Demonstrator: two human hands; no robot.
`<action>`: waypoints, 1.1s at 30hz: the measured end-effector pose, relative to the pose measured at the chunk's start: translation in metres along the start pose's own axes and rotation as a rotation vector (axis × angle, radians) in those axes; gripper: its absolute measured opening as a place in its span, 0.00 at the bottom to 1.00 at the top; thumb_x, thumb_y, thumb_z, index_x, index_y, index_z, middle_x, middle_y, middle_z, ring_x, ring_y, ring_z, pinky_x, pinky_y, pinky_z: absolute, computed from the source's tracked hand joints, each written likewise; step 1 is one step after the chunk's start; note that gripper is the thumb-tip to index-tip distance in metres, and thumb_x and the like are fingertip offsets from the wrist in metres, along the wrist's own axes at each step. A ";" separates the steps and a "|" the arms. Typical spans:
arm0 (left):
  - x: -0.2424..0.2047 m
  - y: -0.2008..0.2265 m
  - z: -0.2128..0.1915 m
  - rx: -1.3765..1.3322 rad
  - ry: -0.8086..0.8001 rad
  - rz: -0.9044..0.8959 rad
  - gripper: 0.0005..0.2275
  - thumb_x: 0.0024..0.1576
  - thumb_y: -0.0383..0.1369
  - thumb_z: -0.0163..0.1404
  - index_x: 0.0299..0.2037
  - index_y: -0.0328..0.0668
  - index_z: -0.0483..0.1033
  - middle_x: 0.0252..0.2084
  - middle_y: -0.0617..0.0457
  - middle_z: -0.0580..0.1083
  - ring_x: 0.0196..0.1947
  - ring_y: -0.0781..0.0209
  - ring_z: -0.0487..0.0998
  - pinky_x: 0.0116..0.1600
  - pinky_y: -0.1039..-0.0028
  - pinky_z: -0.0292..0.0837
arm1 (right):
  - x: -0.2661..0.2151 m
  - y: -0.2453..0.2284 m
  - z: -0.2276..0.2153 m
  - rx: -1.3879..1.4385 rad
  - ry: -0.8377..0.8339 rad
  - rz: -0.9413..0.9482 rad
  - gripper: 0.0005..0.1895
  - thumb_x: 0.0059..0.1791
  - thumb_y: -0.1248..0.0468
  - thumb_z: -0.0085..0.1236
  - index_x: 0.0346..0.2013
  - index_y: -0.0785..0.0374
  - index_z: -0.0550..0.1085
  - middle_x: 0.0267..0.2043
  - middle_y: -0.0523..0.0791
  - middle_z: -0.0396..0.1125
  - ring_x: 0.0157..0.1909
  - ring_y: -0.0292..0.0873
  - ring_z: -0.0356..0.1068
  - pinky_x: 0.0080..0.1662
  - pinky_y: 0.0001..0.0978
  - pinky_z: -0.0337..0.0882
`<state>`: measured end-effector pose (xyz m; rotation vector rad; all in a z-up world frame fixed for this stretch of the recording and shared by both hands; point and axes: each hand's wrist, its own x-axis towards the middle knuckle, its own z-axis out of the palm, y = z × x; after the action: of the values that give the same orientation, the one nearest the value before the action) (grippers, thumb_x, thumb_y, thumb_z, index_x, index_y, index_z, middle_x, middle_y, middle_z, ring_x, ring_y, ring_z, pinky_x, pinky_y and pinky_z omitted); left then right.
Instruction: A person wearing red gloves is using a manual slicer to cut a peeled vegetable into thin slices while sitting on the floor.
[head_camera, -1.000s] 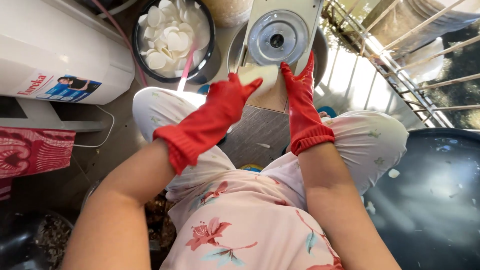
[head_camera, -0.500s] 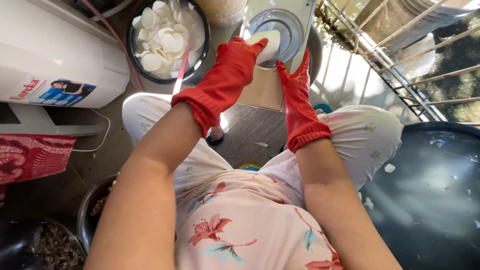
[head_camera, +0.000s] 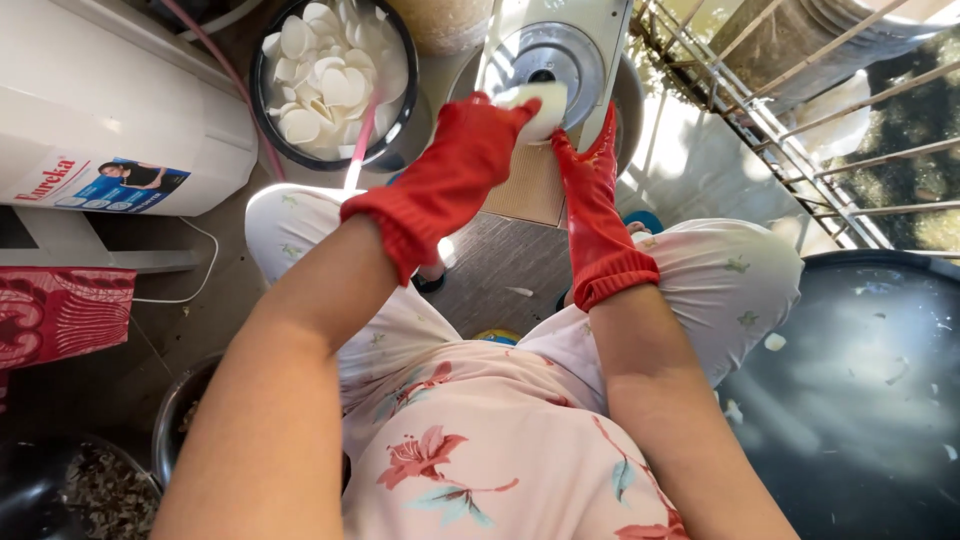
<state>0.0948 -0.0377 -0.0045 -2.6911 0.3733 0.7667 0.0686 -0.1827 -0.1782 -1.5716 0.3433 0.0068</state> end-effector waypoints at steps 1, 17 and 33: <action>0.005 0.001 -0.011 0.002 0.001 0.003 0.44 0.51 0.41 0.58 0.77 0.77 0.45 0.55 0.40 0.73 0.56 0.46 0.73 0.44 0.56 0.74 | -0.001 -0.001 -0.001 0.001 0.003 0.000 0.52 0.46 0.51 0.72 0.75 0.47 0.47 0.73 0.50 0.59 0.72 0.55 0.61 0.64 0.51 0.71; -0.043 -0.007 0.042 -0.023 0.154 -0.024 0.40 0.54 0.27 0.52 0.75 0.84 0.50 0.51 0.36 0.71 0.38 0.40 0.82 0.37 0.49 0.75 | -0.010 -0.048 -0.002 -0.187 -0.012 0.161 0.49 0.52 0.39 0.66 0.76 0.48 0.48 0.69 0.56 0.63 0.68 0.61 0.66 0.66 0.59 0.68; -0.092 -0.001 0.049 0.021 0.021 0.014 0.43 0.54 0.28 0.55 0.77 0.76 0.46 0.56 0.30 0.70 0.48 0.35 0.81 0.44 0.49 0.76 | -0.008 -0.039 -0.008 -0.204 -0.042 0.181 0.49 0.52 0.40 0.66 0.77 0.44 0.46 0.69 0.55 0.63 0.68 0.60 0.65 0.66 0.59 0.68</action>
<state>-0.0036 -0.0040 0.0064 -2.6810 0.4035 0.7352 0.0682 -0.1888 -0.1379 -1.7341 0.4617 0.2205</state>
